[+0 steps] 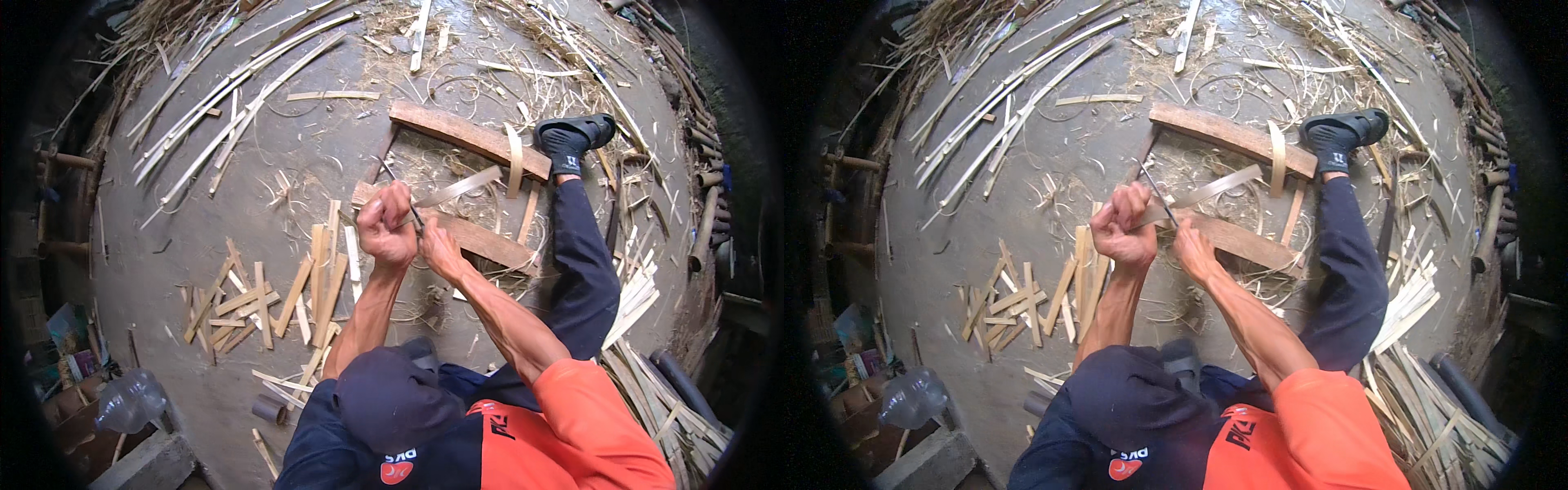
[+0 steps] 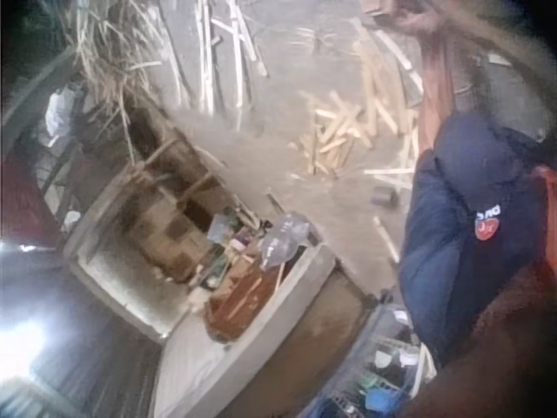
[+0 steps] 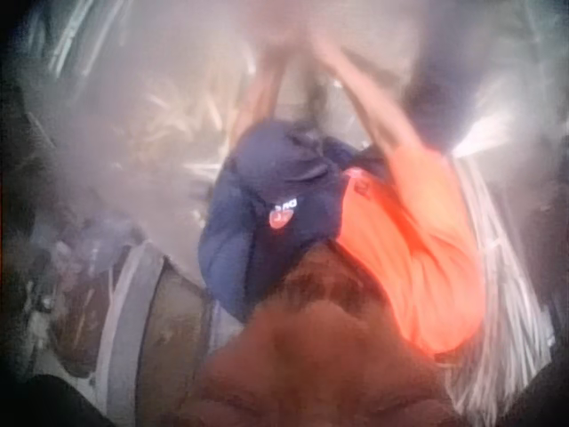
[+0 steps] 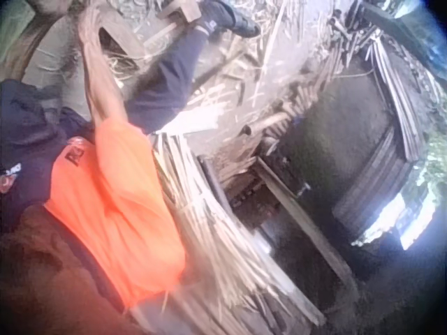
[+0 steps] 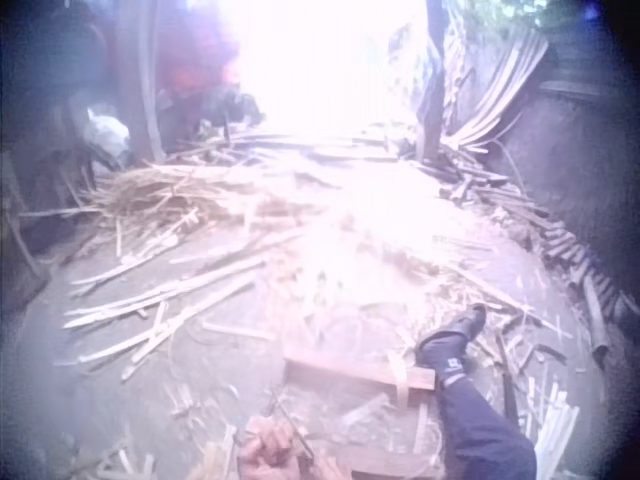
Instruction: The person sits on the floor and uses a large knife to split thin wooden strips into smaller pieces. They repeatedly pick up strips, position them on a wooden block, and strike them with the knife to separate them.
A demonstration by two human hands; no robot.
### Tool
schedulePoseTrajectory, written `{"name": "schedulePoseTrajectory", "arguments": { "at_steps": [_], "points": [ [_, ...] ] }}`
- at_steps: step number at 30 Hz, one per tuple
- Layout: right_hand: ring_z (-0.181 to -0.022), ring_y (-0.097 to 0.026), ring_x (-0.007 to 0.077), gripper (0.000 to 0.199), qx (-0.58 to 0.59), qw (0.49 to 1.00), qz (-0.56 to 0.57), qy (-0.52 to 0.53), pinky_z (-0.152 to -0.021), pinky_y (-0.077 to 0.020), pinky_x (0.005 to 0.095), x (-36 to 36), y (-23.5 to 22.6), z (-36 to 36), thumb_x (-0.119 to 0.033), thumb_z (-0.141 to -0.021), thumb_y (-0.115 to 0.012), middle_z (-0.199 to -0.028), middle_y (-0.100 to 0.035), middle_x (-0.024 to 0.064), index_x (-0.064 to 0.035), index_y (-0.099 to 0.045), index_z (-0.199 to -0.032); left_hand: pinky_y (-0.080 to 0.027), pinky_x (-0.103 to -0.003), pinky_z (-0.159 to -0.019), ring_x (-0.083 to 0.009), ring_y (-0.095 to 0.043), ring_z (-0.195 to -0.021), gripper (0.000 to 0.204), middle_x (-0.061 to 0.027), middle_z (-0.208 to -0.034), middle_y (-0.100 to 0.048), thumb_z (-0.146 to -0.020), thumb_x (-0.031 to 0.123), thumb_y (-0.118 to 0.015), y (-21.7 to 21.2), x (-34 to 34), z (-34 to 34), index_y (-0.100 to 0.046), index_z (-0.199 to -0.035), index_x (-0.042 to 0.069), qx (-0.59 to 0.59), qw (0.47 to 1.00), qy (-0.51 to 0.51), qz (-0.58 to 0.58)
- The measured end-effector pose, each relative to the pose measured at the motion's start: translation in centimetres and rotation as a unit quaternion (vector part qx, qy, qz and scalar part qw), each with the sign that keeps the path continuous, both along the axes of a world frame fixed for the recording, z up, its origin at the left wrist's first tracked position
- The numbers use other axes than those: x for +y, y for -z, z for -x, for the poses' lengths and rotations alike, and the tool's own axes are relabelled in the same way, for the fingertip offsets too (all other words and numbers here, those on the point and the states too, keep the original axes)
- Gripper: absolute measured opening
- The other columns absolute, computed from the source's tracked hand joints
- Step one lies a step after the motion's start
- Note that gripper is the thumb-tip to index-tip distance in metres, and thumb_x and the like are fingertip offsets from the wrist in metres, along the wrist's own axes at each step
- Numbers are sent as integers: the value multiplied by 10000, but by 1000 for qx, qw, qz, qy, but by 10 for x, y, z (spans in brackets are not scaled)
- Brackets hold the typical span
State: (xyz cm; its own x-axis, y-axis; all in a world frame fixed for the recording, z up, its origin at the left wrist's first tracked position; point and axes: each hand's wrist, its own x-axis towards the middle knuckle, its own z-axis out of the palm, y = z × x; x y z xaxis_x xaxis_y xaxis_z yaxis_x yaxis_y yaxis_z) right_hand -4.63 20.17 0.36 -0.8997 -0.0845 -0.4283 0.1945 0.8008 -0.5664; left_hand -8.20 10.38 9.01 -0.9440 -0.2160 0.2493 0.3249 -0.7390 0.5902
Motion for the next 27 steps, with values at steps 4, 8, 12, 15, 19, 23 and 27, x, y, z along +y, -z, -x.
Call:
{"name": "schedulePoseTrajectory", "arguments": {
  "at_steps": [4, 8, 12, 15, 19, 23, 27],
  "points": [
    [-651, -560, 433, 215, 66, 993, 98, -29, -567, -433, 495, 13, 16, -6, -118, -811, -459, -682, -559, 258, 47, -389, -930, -215, -291, -540, -121, -174, -516, 361, 18, -499, -172, -870, 211, -325, 7, -35, -10, -211, -534, 145, -54, 989, -111, 76],
    [-574, -563, 412, 125, 28, 991, 112, -67, -489, -458, 478, -7, -40, -33, -64, -815, -442, -638, -543, 229, 26, -371, -867, -195, -287, -521, -114, -173, -507, 355, 22, -487, -166, -845, 194, -341, 7, -49, -17, -198, -522, 154, -93, 986, -137, 36],
    [-613, -581, 427, 180, 56, 997, 47, 1, -531, -475, 485, 14, 25, -32, -80, -800, -456, -680, -563, 234, 22, -375, -924, -192, -279, -520, -114, -177, -510, 352, 23, -489, -171, -831, 195, -353, -5, -33, -12, -201, -517, 152, -52, 991, -121, 37],
    [-644, -601, 386, 213, 79, 988, 127, -24, -528, -470, 467, 0, -21, -39, -102, -797, -486, -661, -570, 219, 23, -360, -913, -195, -271, -518, -110, -178, -513, 350, 25, -494, -171, -842, 192, -340, -1, -23, -11, -208, -521, 152, -81, 989, -119, -43],
    [-619, -604, 365, 210, -56, 978, 196, 38, -468, -464, 450, 7, -36, -29, -80, -784, -515, -643, -555, 241, 11, -345, -869, -199, -269, -520, -101, -175, -519, 340, 25, -496, -178, -840, 199, -337, -2, -14, -18, -212, -527, 155, -66, 990, -116, 34],
    [-647, -596, 398, 183, 85, 977, 192, 50, -510, -448, 494, -2, -23, -46, -67, -786, -494, -641, -556, 258, 14, -351, -867, -196, -264, -520, -102, -183, -527, 343, 25, -499, -174, -843, 194, -330, -4, 2, -22, -213, -523, 155, -85, 990, -108, 7],
    [-605, -594, 389, 189, 113, 972, 200, 51, -493, -445, 481, -8, -29, -39, -71, -793, -498, -621, -557, 249, 33, -358, -866, -198, -264, -523, -107, -189, -527, 354, 26, -499, -166, -847, 196, -325, -11, 6, -11, -213, -513, 156, -72, 989, -123, 37]
  ]
}}
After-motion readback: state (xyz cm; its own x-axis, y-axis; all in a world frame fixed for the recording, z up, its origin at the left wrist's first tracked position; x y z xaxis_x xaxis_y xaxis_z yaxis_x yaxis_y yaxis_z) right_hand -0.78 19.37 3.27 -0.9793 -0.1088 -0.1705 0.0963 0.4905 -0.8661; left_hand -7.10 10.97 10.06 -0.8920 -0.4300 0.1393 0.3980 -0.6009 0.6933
